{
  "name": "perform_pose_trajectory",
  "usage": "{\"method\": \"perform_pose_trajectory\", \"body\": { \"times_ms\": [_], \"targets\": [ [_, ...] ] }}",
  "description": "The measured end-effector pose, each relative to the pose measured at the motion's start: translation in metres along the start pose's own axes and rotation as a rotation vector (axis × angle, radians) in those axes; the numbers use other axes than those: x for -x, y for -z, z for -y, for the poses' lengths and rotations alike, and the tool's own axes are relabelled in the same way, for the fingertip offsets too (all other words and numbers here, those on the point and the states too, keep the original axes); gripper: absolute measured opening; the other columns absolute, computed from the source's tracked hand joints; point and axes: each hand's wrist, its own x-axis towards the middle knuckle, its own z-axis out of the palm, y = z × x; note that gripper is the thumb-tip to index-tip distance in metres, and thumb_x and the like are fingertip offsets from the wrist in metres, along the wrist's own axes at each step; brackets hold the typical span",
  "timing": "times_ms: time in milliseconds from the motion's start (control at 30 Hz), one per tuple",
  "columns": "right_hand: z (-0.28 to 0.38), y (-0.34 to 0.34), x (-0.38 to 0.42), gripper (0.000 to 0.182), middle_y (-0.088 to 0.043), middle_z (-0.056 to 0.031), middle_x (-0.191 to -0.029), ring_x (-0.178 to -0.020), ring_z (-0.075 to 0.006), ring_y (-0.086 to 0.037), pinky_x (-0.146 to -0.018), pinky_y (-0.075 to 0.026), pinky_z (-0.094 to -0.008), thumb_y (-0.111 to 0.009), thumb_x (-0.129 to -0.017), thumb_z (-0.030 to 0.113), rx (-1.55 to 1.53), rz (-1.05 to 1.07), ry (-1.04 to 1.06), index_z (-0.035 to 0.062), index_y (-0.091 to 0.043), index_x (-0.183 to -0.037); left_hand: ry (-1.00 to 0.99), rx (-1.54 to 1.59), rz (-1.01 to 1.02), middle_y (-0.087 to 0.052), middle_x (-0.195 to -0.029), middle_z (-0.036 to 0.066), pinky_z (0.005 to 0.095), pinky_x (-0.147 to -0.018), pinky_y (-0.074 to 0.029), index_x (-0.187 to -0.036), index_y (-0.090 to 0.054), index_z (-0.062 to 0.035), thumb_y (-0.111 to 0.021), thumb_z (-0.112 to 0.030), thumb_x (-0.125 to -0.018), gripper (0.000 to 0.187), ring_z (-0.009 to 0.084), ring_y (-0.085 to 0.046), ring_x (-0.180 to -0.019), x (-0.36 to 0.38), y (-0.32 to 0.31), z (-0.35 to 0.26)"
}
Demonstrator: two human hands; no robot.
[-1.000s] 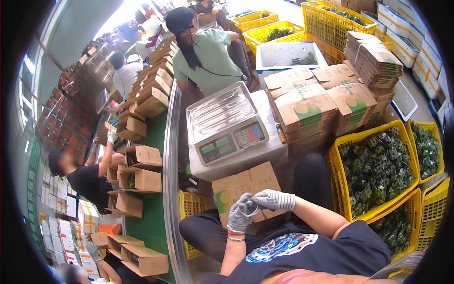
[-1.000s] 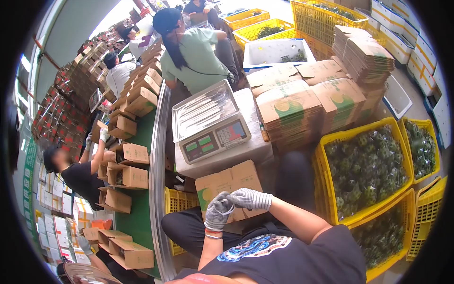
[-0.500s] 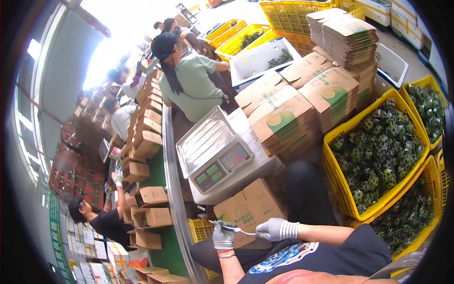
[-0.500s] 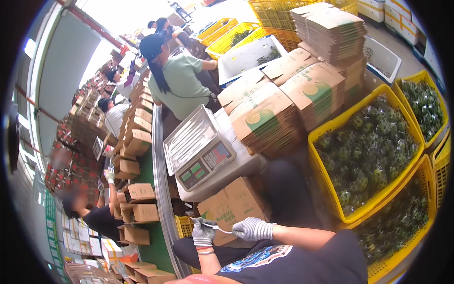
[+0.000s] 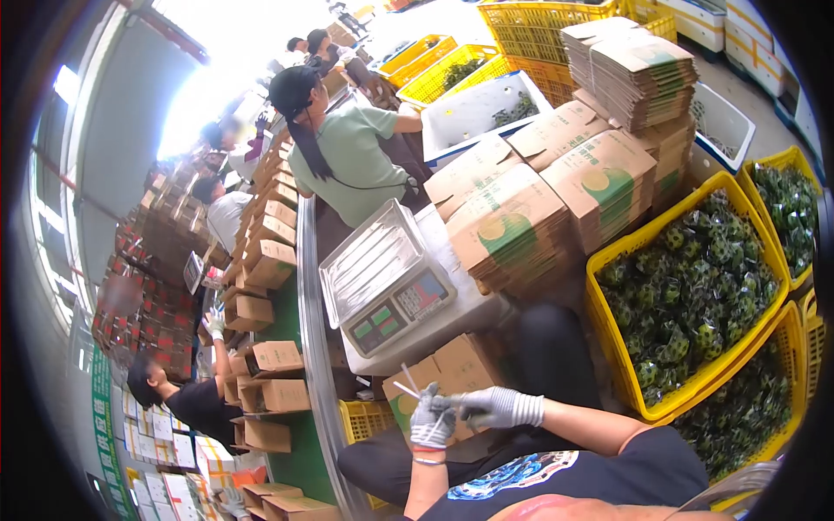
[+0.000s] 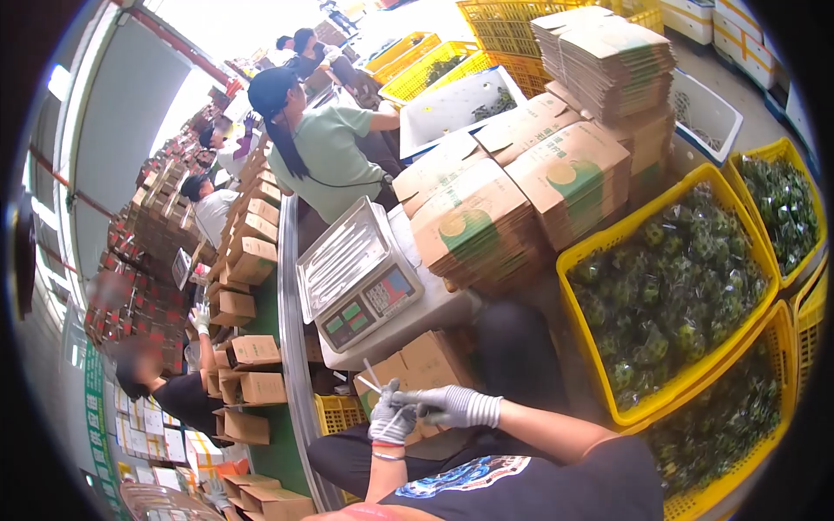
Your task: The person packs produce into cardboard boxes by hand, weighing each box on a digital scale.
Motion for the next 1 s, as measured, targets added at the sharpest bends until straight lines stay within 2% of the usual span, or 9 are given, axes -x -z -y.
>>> {"method": "perform_pose_trajectory", "body": {
  "times_ms": [33,67,133,233,467,600,733,900,1000],
  "targets": [
    [-0.004,-0.009,-0.006,0.057,-0.061,-0.0087,-0.094,-0.083,-0.0231,-0.061,-0.077,-0.050,-0.0323,-0.063,-0.083,0.009,0.064,-0.035,0.168,0.0197,-0.046,-0.135,0.149,0.272,0.046,-0.048,-0.061,-0.002,0.0254,-0.047,-0.045,-0.106,-0.057,-0.0065,-0.055,-0.027,-0.093,0.024,0.0083,-0.049,-0.053,-0.001,-0.014,0.003],
    [-0.010,-0.019,-0.011,0.056,-0.058,-0.0102,-0.087,-0.082,-0.0265,-0.061,-0.074,-0.050,-0.0337,-0.066,-0.079,0.009,0.128,-0.068,0.339,0.0188,-0.050,-0.132,0.017,0.079,-0.090,-0.044,-0.060,-0.003,0.0243,-0.045,-0.040,-0.105,-0.059,-0.0055,-0.056,-0.027,-0.092,0.025,0.0080,-0.046,-0.051,0.005,-0.028,0.014],
    [-0.011,-0.019,-0.019,0.042,-0.056,-0.0098,-0.090,-0.085,-0.0293,-0.059,-0.075,-0.049,-0.0362,-0.070,-0.074,0.013,0.246,-0.026,0.339,0.0161,-0.060,-0.115,0.049,-0.005,0.075,-0.052,-0.071,0.001,0.0257,-0.057,-0.047,-0.117,-0.054,-0.0075,-0.049,-0.028,-0.096,0.030,0.0116,-0.054,-0.064,-0.011,-0.006,0.025],
    [0.004,-0.013,-0.023,0.026,-0.058,-0.0092,-0.097,-0.090,-0.0308,-0.058,-0.079,-0.050,-0.0371,-0.070,-0.072,0.017,0.379,-0.063,0.353,0.0135,-0.061,-0.096,-0.085,-0.276,-0.027,-0.058,-0.088,0.007,0.0277,-0.076,-0.049,-0.118,-0.053,-0.0076,-0.044,-0.033,-0.098,0.034,0.0160,-0.059,-0.085,-0.012,-0.011,0.037],
    [0.011,-0.019,-0.030,0.034,-0.059,-0.0109,-0.103,-0.097,-0.0307,-0.057,-0.082,-0.050,-0.0384,-0.066,-0.076,0.016,0.479,-0.022,0.273,0.0109,-0.059,-0.110,-0.108,-0.105,-0.100,-0.060,-0.086,0.008,0.0319,-0.069,-0.051,-0.113,-0.052,-0.0008,-0.045,-0.033,-0.097,0.037,0.0181,-0.060,-0.078,-0.006,-0.007,0.029],
    [0.004,-0.035,-0.032,0.037,-0.059,-0.0103,-0.103,-0.095,-0.0306,-0.058,-0.078,-0.051,-0.0382,-0.070,-0.073,0.015,0.510,-0.048,0.418,0.0113,-0.059,-0.108,-0.050,0.063,-0.160,-0.050,-0.065,0.001,0.0295,-0.050,-0.044,-0.108,-0.054,-0.0035,-0.045,-0.032,-0.097,0.032,0.0133,-0.050,-0.055,-0.027,0.014,0.032],
    [-0.007,-0.042,-0.040,0.031,-0.060,-0.0102,-0.099,-0.090,-0.0304,-0.060,-0.076,-0.052,-0.0374,-0.072,-0.072,0.014,0.498,-0.112,0.379,0.0114,-0.062,-0.101,-0.085,0.034,-0.184,-0.050,-0.066,-0.001,0.0284,-0.050,-0.044,-0.107,-0.056,-0.0061,-0.050,-0.029,-0.096,0.027,0.0122,-0.051,-0.057,-0.022,0.014,0.024],
    [0.009,-0.046,-0.051,0.036,-0.059,-0.0138,-0.098,-0.089,-0.0332,-0.061,-0.078,-0.051,-0.0383,-0.071,-0.074,0.012,0.408,-0.055,0.286,0.0084,-0.059,-0.108,-0.059,0.074,-0.066,-0.057,-0.082,0.006,0.0313,-0.078,-0.048,-0.098,-0.059,-0.0066,-0.032,-0.038,-0.099,0.041,0.0221,-0.057,-0.081,-0.035,0.030,0.046],
    [0.010,-0.055,-0.056,0.033,-0.060,-0.0152,-0.098,-0.091,-0.0334,-0.061,-0.079,-0.051,-0.0377,-0.069,-0.075,0.010,0.329,-0.099,0.162,0.0076,-0.060,-0.107,-0.078,0.595,0.232,-0.055,-0.076,0.006,0.0374,-0.068,-0.047,-0.090,-0.055,-0.0071,-0.040,-0.026,-0.096,0.025,0.0214,-0.055,-0.073,-0.033,0.040,0.051]
  ]
}}
